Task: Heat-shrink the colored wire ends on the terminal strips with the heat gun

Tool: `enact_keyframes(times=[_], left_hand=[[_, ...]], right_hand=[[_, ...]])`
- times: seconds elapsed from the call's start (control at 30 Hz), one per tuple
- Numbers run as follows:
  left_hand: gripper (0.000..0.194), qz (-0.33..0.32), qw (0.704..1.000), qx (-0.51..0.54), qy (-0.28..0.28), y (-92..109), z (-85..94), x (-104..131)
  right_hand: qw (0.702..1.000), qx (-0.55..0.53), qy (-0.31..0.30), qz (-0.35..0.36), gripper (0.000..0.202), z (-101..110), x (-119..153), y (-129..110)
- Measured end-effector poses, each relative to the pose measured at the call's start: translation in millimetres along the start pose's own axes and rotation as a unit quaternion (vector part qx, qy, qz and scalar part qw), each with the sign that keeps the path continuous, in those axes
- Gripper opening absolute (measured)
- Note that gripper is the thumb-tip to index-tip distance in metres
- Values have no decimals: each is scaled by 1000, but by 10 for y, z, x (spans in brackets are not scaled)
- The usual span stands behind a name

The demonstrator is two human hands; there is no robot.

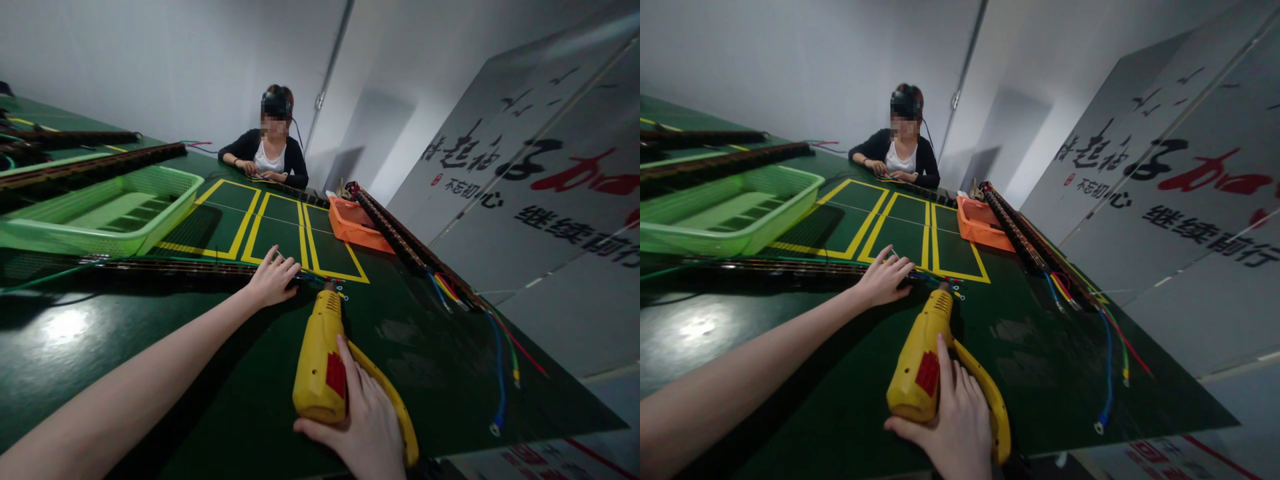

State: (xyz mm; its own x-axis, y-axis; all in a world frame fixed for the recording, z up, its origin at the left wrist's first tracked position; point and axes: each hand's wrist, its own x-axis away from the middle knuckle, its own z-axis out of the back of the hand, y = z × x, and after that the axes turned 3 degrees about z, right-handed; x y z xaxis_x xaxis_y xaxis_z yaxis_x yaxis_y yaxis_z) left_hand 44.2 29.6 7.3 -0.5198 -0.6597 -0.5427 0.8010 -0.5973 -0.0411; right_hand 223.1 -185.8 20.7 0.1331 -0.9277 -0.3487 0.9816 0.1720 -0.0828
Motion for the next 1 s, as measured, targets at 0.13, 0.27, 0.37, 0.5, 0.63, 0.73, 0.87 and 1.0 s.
enact_keyframes(times=[0.13, 0.27, 0.37, 0.5, 0.63, 0.73, 0.87, 1.0], left_hand=[[44, 26, 1000, 14, -8, 2, -37, -3], [47, 50, 999, 10, -17, -13, -80, -5], [51, 58, 998, 15, -20, -22, -107, 1], [59, 56, 998, 6, -4, 0, -107, 13], [55, 60, 998, -17, 8, 42, -74, 3], [52, 49, 998, -12, -24, 50, -50, -15], [50, 50, 997, -2, -55, 31, -36, -26], [46, 41, 997, -5, -67, 8, -44, -27]], right_hand=[[999, 40, 12, -22, 115, 20, 23, 122], [997, 62, 27, -35, 115, -11, 34, 144], [996, 69, 38, -28, 116, -35, 44, 123], [995, 80, 50, -14, 116, -46, 34, 63], [995, 70, 65, 16, 114, -58, -19, -61], [996, 54, 64, 33, 117, -78, -64, -192], [996, 32, 62, 50, 118, -108, -93, -351], [996, 22, 67, 60, 119, -108, -103, -440]])
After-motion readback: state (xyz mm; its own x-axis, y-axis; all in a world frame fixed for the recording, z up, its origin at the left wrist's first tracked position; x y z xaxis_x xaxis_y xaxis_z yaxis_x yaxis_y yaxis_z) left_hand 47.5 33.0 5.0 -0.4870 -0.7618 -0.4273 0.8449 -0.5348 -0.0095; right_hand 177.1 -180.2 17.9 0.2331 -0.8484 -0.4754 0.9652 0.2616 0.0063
